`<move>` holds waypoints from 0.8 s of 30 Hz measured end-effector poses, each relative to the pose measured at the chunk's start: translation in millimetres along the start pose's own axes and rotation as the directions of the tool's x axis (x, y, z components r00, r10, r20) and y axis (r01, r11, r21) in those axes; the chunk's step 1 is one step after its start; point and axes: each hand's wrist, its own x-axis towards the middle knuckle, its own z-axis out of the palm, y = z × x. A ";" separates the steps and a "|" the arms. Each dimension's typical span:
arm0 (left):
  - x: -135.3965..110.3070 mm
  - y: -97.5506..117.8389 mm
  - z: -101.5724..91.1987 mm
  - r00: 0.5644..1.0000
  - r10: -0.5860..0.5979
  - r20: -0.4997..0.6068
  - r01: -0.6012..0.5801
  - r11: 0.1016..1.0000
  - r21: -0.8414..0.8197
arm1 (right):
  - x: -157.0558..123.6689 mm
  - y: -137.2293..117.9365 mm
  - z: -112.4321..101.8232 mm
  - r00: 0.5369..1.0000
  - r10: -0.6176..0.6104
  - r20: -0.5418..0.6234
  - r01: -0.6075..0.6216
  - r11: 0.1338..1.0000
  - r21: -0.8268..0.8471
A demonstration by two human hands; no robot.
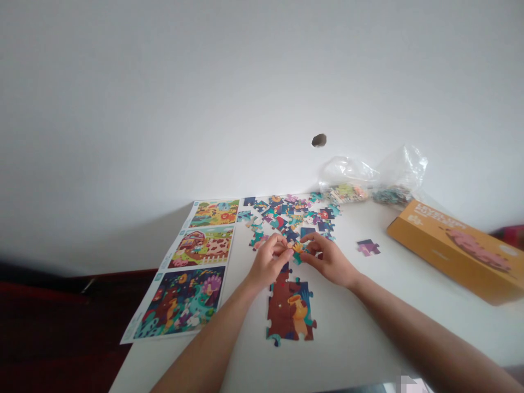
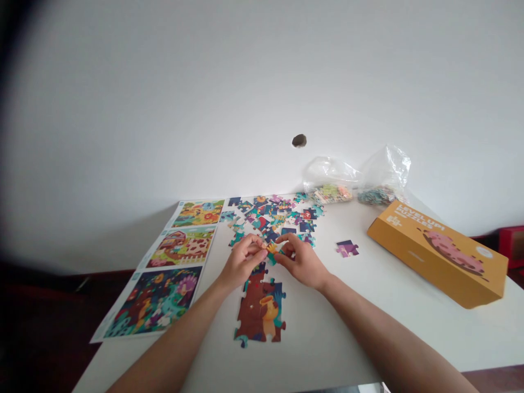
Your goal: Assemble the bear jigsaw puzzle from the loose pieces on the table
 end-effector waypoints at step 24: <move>-1.3 -4.3 -9.0 0.977 0.188 0.106 -0.214 0.782 0.585 | -3.4 -4.7 6.1 0.999 -0.020 0.027 0.026 0.964 -0.265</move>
